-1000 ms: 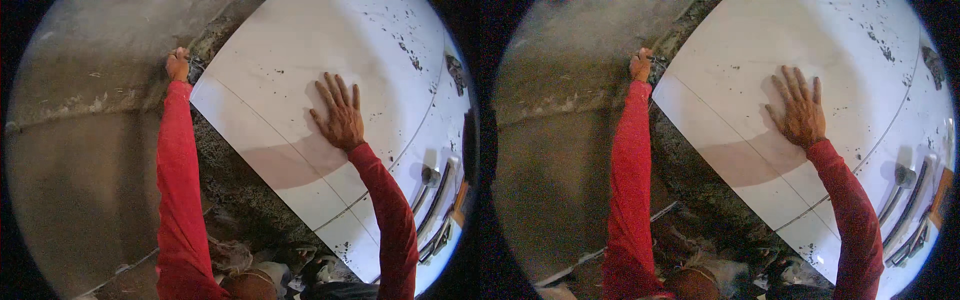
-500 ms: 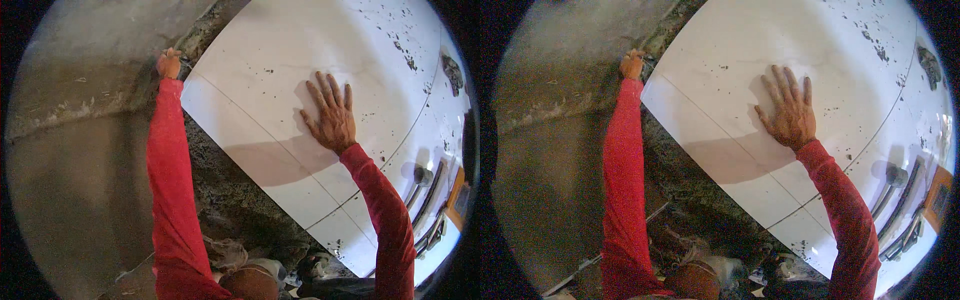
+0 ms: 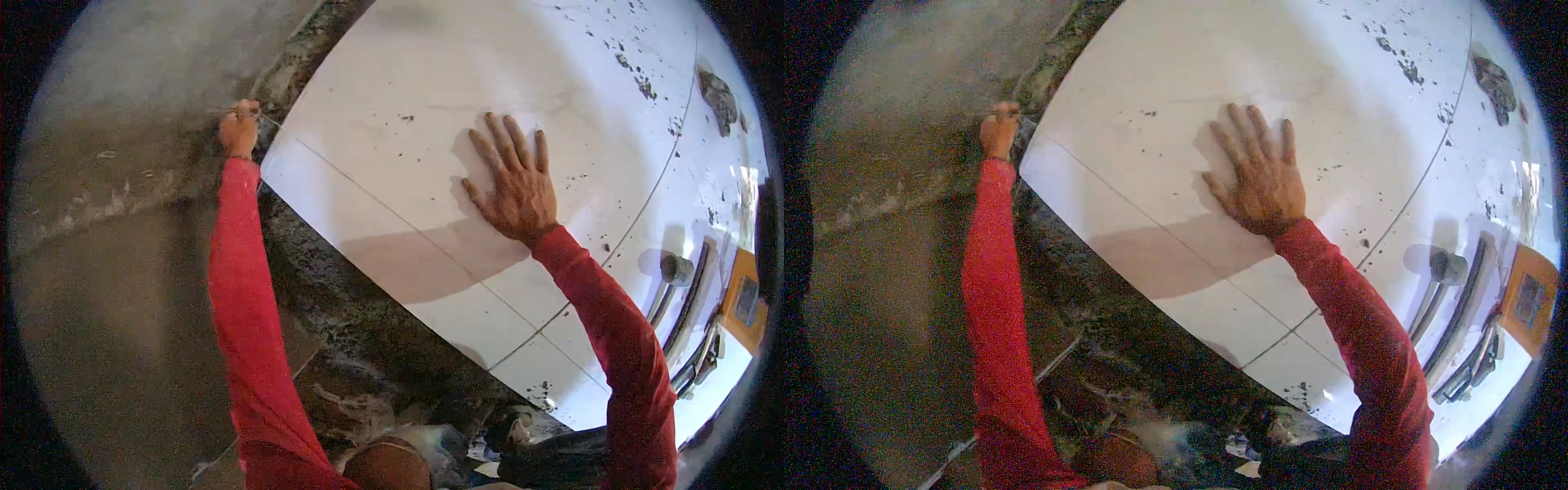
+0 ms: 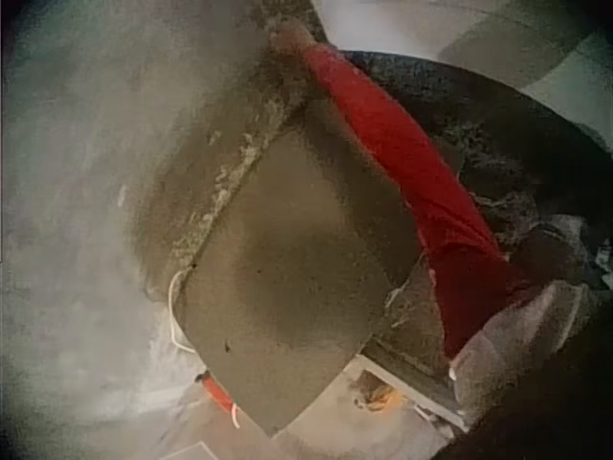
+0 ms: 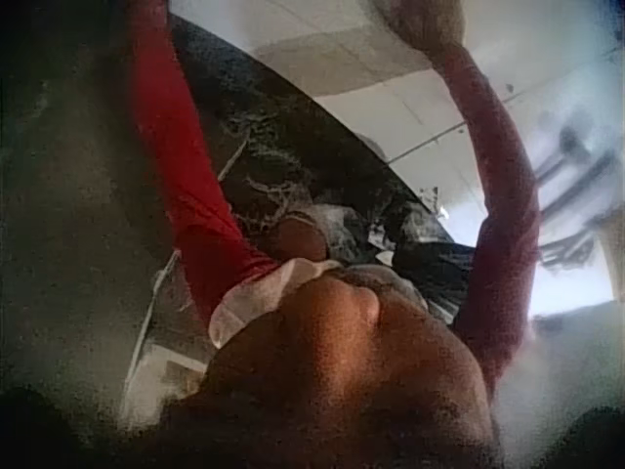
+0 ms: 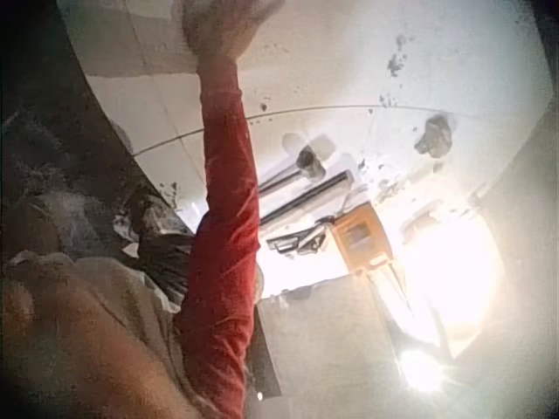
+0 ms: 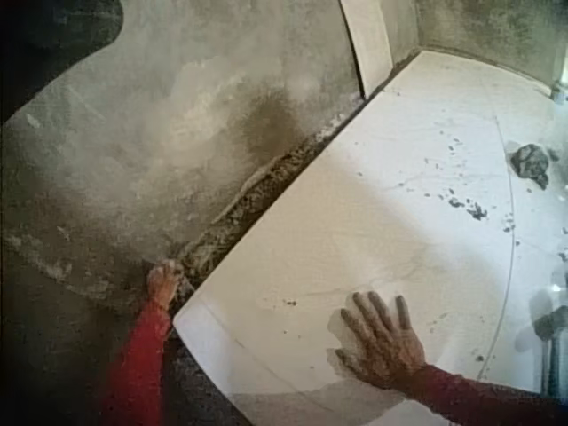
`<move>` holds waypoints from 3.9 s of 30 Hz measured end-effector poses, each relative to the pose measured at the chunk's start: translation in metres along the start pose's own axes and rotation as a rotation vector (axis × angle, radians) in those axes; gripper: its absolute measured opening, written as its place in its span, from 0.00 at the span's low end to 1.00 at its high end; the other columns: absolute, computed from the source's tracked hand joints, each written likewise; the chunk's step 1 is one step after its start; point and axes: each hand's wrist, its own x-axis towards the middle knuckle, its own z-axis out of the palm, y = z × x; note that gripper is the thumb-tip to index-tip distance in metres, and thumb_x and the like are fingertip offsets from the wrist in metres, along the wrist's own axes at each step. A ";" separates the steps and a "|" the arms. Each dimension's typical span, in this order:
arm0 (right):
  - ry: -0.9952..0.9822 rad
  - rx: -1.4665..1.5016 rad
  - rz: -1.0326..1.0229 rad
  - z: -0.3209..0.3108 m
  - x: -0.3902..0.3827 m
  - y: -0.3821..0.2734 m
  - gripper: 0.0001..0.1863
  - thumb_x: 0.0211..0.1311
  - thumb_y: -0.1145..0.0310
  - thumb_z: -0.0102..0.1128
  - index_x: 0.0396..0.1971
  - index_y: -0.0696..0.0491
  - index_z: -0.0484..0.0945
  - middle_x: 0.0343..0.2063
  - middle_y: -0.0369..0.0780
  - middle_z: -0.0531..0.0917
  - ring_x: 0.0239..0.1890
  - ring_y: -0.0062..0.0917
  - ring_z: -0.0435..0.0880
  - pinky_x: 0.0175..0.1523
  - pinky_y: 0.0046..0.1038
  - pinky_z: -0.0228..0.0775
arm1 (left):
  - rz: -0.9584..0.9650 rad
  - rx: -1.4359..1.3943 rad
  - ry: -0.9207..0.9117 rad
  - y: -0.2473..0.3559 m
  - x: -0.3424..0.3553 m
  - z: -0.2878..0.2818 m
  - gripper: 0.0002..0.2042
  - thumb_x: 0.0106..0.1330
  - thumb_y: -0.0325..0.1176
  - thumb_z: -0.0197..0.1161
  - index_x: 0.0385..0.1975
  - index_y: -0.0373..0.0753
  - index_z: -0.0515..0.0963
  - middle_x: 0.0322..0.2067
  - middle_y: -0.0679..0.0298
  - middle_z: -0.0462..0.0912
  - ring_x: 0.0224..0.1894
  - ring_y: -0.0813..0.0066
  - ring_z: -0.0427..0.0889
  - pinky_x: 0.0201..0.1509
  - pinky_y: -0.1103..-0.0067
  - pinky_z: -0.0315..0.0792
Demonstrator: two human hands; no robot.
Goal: The person positions a large floor tile onto wet mortar by hand, aligns its edges with adjacent tiles, and taps the surface repeatedly with a rubber mallet.
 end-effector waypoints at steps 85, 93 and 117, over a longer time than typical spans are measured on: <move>-0.197 0.091 0.061 -0.007 0.008 0.006 0.41 0.71 0.35 0.45 0.77 0.42 0.58 0.80 0.42 0.50 0.82 0.42 0.45 0.80 0.62 0.29 | -0.094 0.289 0.038 -0.096 -0.003 0.121 0.29 0.78 0.44 0.54 0.72 0.34 0.63 0.53 0.47 0.83 0.48 0.55 0.86 0.48 0.66 0.80; -0.198 0.067 0.057 -0.012 0.007 0.006 0.42 0.71 0.34 0.43 0.78 0.41 0.56 0.80 0.42 0.50 0.82 0.41 0.43 0.80 0.61 0.28 | -0.054 0.678 0.185 -0.119 -0.001 0.147 0.29 0.77 0.40 0.55 0.72 0.30 0.62 0.51 0.46 0.85 0.43 0.57 0.87 0.47 0.65 0.81; -0.007 0.078 0.016 -0.005 -0.001 0.003 0.38 0.68 0.44 0.55 0.73 0.48 0.64 0.78 0.43 0.56 0.80 0.41 0.51 0.80 0.57 0.35 | 0.111 0.191 -0.112 0.099 -0.060 -0.018 0.20 0.76 0.50 0.54 0.54 0.41 0.79 0.48 0.48 0.86 0.49 0.45 0.84 0.55 0.59 0.76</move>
